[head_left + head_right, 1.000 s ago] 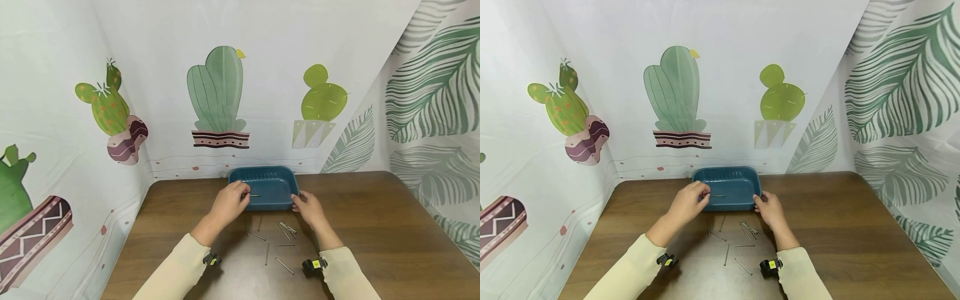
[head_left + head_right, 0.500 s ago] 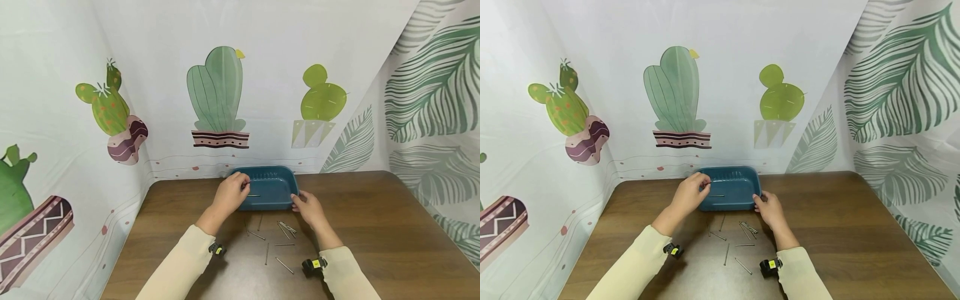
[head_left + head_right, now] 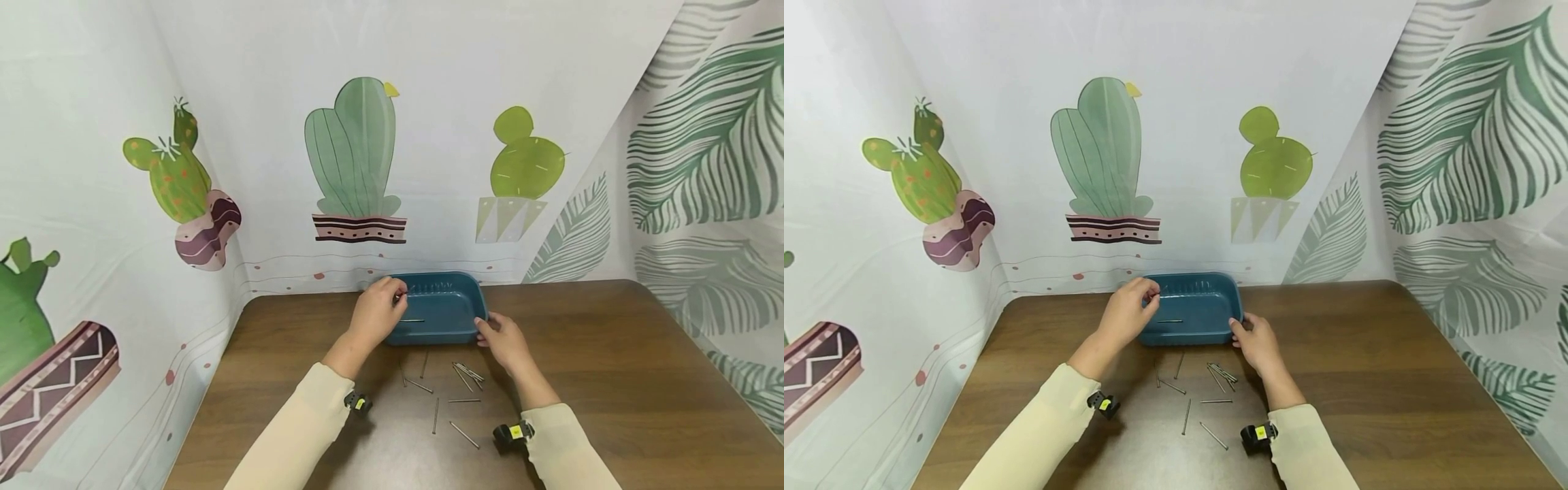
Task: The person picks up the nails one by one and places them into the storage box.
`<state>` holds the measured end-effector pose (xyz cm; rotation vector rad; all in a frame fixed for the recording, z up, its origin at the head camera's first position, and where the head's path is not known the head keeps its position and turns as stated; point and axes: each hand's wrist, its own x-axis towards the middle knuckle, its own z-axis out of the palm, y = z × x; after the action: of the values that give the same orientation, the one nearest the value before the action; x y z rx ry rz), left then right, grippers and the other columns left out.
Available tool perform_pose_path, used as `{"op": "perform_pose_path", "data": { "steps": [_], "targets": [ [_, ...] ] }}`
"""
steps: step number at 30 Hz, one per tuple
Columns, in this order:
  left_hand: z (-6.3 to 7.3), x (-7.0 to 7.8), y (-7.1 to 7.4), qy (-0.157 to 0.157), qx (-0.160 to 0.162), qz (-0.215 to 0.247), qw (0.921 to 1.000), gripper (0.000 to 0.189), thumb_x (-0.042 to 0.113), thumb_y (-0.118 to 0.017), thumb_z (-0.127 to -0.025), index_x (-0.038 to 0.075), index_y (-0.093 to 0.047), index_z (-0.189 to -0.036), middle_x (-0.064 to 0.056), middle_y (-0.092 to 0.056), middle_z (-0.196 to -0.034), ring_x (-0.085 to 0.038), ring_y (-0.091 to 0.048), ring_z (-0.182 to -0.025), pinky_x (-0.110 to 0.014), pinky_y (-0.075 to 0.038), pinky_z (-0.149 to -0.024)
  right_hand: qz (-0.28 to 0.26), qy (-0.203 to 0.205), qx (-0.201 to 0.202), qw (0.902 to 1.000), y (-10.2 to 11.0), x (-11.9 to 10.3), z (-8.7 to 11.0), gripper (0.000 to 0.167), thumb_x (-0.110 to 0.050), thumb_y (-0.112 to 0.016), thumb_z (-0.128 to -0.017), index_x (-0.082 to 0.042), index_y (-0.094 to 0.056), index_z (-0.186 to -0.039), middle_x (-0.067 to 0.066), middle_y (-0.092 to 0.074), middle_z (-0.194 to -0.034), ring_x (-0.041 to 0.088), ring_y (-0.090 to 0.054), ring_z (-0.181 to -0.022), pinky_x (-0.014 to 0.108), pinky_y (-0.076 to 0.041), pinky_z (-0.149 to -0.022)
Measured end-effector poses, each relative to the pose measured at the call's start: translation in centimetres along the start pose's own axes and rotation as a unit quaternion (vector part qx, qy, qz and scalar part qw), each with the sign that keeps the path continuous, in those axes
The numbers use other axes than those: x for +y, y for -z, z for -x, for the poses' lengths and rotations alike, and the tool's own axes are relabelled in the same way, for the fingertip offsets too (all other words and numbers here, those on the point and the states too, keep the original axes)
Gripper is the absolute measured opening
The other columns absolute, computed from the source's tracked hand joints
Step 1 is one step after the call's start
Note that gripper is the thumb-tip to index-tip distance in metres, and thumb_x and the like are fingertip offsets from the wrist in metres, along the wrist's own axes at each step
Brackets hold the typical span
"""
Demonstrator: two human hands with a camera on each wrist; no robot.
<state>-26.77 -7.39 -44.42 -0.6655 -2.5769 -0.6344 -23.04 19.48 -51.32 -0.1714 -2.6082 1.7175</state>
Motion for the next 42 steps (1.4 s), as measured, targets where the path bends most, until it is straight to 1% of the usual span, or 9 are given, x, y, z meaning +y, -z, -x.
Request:
{"op": "perform_pose_path", "data": {
  "steps": [2, 5, 7, 9, 18, 26, 36, 39, 42],
  "targets": [
    [-0.1, 0.0, 0.1, 0.013, -0.016, -0.001, 0.9998, 0.024, 0.025, -0.067, -0.098, 0.011, -0.070, -0.117, -0.004, -0.071, -0.112, -0.021, -0.068, -0.105, -0.038, -0.058, -0.087, 0.000, 0.001, 0.000, 1.0000, 0.0, 0.0, 0.0, 0.054, -0.020, -0.056, -0.104, 0.017, -0.044, -0.141, 0.037, -0.062, -0.122, 0.037, -0.073, -0.094, 0.039, -0.062, -0.081],
    [-0.1, 0.0, 0.2, 0.032, -0.041, -0.001, 0.9987, 0.041, 0.036, -0.062, -0.101, 0.012, -0.063, -0.135, -0.007, -0.066, -0.132, -0.026, -0.062, -0.125, -0.045, -0.053, -0.102, -0.004, 0.002, 0.000, 1.0000, 0.0, 0.0, -0.1, 0.053, -0.019, -0.056, -0.104, 0.017, -0.044, -0.141, 0.038, -0.062, -0.122, 0.037, -0.072, -0.095, 0.039, -0.062, -0.080],
    [-0.1, 0.1, 0.3, 0.041, -0.050, 0.005, 0.9979, 0.048, 0.041, -0.058, -0.102, 0.013, -0.058, -0.141, -0.009, -0.062, -0.140, -0.029, -0.057, -0.132, -0.048, -0.049, -0.107, -0.003, 0.003, 0.001, 1.0000, 0.0, 0.0, -0.1, 0.053, -0.018, -0.056, -0.104, 0.018, -0.044, -0.141, 0.038, -0.062, -0.121, 0.037, -0.072, -0.094, 0.038, -0.062, -0.080],
    [-0.1, 0.0, 0.4, 0.044, -0.052, 0.010, 0.9976, 0.051, 0.042, -0.057, -0.103, 0.013, -0.055, -0.145, -0.009, -0.059, -0.143, -0.029, -0.054, -0.135, -0.049, -0.047, -0.110, -0.004, 0.004, 0.000, 1.0000, 0.0, -0.1, -0.2, 0.052, -0.018, -0.055, -0.104, 0.018, -0.045, -0.141, 0.038, -0.062, -0.121, 0.037, -0.072, -0.094, 0.037, -0.062, -0.079],
    [0.3, -0.1, 0.6, 0.026, -0.041, 0.007, 0.9988, 0.052, 0.041, -0.057, -0.102, 0.013, -0.054, -0.146, -0.007, -0.059, -0.144, -0.027, -0.053, -0.137, -0.048, -0.045, -0.112, -0.009, 0.003, -0.002, 1.0000, 0.0, -0.1, -0.2, 0.053, -0.018, -0.056, -0.104, 0.017, -0.044, -0.141, 0.038, -0.062, -0.122, 0.037, -0.072, -0.095, 0.037, -0.062, -0.080],
    [1.0, 0.1, 1.0, 0.017, -0.047, 0.012, 0.9987, 0.051, 0.038, -0.061, -0.101, 0.014, -0.054, -0.146, -0.008, -0.059, -0.144, -0.028, -0.053, -0.136, -0.047, -0.045, -0.112, 0.001, 0.001, -0.002, 1.0000, 0.0, -0.1, -0.1, 0.053, -0.020, -0.056, -0.104, 0.016, -0.044, -0.142, 0.037, -0.062, -0.123, 0.037, -0.072, -0.095, 0.040, -0.062, -0.082],
    [2.1, 0.3, 1.1, -0.002, -0.047, 0.014, 0.9988, 0.051, 0.034, -0.065, -0.099, 0.015, -0.055, -0.145, -0.007, -0.059, -0.143, -0.028, -0.054, -0.135, -0.046, -0.048, -0.110, 0.001, -0.001, 0.002, 1.0000, 0.0, 0.1, -0.1, 0.053, -0.018, -0.056, -0.103, 0.017, -0.044, -0.141, 0.037, -0.062, -0.121, 0.036, -0.073, -0.093, 0.038, -0.062, -0.080],
    [2.6, 0.5, 1.3, -0.018, -0.047, 0.009, 0.9987, 0.048, 0.032, -0.066, -0.098, 0.014, -0.058, -0.142, -0.007, -0.060, -0.142, -0.027, -0.055, -0.134, -0.044, -0.049, -0.109, -0.001, 0.000, 0.003, 1.0000, 0.0, 0.1, -0.2, 0.052, -0.018, -0.056, -0.103, 0.017, -0.045, -0.141, 0.037, -0.062, -0.121, 0.036, -0.072, -0.093, 0.037, -0.062, -0.079],
    [3.0, 0.9, 1.3, -0.041, -0.050, 0.002, 0.9979, 0.044, 0.029, -0.068, -0.097, 0.012, -0.062, -0.137, -0.006, -0.061, -0.139, -0.026, -0.056, -0.131, -0.041, -0.050, -0.108, -0.004, 0.000, 0.002, 1.0000, 0.0, 0.1, -0.2, 0.053, -0.017, -0.056, -0.103, 0.017, -0.044, -0.141, 0.037, -0.062, -0.121, 0.036, -0.072, -0.094, 0.036, -0.062, -0.079]
  ]
}}
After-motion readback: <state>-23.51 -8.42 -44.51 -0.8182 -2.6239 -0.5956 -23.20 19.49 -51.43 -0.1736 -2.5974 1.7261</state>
